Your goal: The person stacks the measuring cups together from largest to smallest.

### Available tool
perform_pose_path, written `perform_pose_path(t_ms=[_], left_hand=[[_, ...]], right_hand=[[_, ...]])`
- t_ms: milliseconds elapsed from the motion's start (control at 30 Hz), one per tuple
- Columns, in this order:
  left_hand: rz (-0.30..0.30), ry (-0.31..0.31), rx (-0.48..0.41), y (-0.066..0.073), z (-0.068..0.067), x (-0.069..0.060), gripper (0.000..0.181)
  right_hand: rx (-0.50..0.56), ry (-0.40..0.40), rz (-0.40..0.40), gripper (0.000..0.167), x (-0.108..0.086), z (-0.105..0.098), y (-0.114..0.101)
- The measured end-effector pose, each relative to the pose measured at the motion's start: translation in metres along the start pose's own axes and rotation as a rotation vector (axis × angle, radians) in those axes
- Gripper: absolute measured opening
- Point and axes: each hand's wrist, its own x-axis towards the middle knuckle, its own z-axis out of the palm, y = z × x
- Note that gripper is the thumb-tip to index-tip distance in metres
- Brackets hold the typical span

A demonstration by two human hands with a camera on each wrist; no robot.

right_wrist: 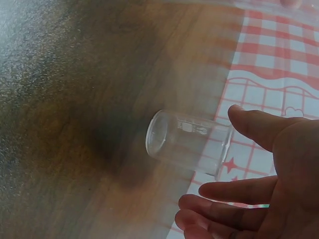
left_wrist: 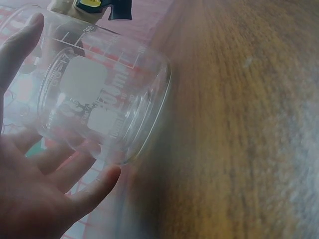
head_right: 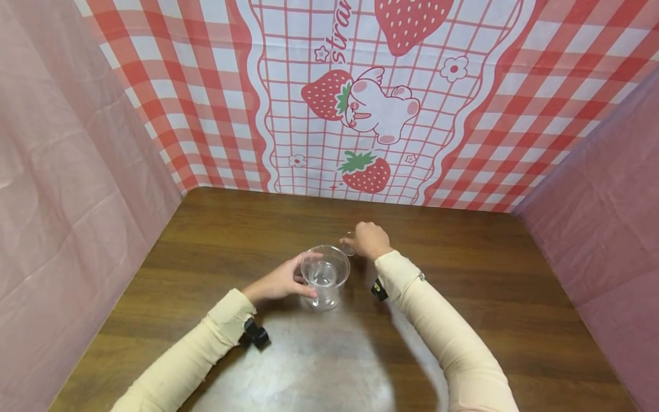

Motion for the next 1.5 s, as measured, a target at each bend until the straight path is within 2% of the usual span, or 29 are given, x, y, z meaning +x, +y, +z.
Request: perform_pose_path(t_ms=[233,800,1333,1500], left_hand=[[0.001,-0.003,0.003,0.001,0.000,0.000,0.086],[0.007,0.006,0.003,0.001,0.000,0.000,0.086],[0.005,0.002,0.013,0.000,-0.001,-0.001,0.085],[0.004,0.003,0.009,0.000,-0.001,0.000,0.085]], right_hand=[[0.014,-0.006,0.021,0.050,0.001,0.004,0.001],[0.025,0.065,-0.003,0.040,0.001,0.007,0.003],[0.029,0.095,-0.049,0.037,0.001,-0.005,0.003],[0.040,0.102,-0.057,0.041,0.000,-0.010,0.000]])
